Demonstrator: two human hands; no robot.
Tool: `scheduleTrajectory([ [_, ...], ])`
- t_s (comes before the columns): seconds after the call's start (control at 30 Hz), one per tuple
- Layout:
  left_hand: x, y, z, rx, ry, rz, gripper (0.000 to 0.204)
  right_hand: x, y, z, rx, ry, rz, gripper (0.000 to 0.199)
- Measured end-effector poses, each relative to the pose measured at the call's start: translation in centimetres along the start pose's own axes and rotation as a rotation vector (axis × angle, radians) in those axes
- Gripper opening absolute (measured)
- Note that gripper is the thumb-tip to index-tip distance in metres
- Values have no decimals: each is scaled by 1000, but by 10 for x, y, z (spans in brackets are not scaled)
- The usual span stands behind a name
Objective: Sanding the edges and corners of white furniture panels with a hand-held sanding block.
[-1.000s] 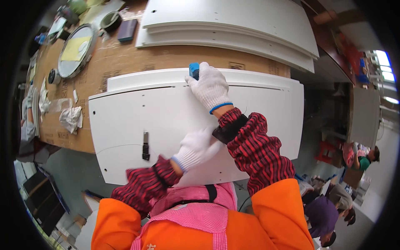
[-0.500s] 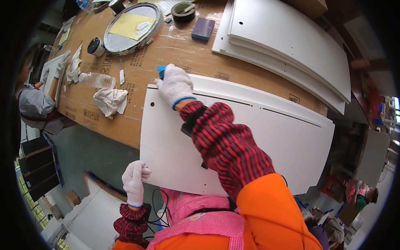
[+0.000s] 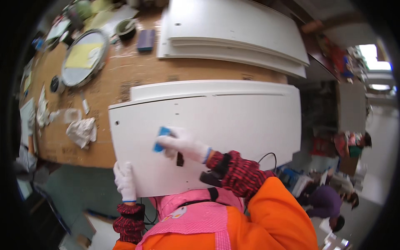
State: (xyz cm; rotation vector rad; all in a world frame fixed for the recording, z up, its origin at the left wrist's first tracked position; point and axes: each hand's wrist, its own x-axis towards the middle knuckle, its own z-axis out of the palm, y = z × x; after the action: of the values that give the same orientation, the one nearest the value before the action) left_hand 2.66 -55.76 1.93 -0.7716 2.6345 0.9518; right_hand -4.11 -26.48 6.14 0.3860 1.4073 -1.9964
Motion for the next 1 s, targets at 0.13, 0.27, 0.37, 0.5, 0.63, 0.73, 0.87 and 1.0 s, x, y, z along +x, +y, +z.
scheduleTrajectory([
  [0.13, 20, -15, 10, -111, -56, 54, 56, -136, 59, -140, 637, 556, -311, 24],
  [0.27, 28, -6, 19, -381, -65, -106, 43, -283, 111, -249, 201, 1677, -490, 25],
  [0.37, 37, -7, 25, -465, 8, 28, 40, -381, 177, -313, 235, 1875, -280, 35],
  [0.5, 34, 44, 15, -652, 74, 48, 39, -342, 171, -290, 1112, 1434, -471, 31],
  [0.63, 86, 60, 12, -533, -29, 123, 45, -348, 145, -302, 1102, 1248, -554, 27],
  [0.73, 113, 123, 28, -678, -99, 176, 37, -370, 81, -321, 1090, 1158, -629, 35],
  [0.87, 122, 257, 84, -863, -136, 210, 38, -358, -3, -411, 1031, 1057, -680, 33],
  [1.0, 163, 350, 130, -519, 5, 139, 46, -285, -88, -502, 1083, 1128, -658, 31],
])
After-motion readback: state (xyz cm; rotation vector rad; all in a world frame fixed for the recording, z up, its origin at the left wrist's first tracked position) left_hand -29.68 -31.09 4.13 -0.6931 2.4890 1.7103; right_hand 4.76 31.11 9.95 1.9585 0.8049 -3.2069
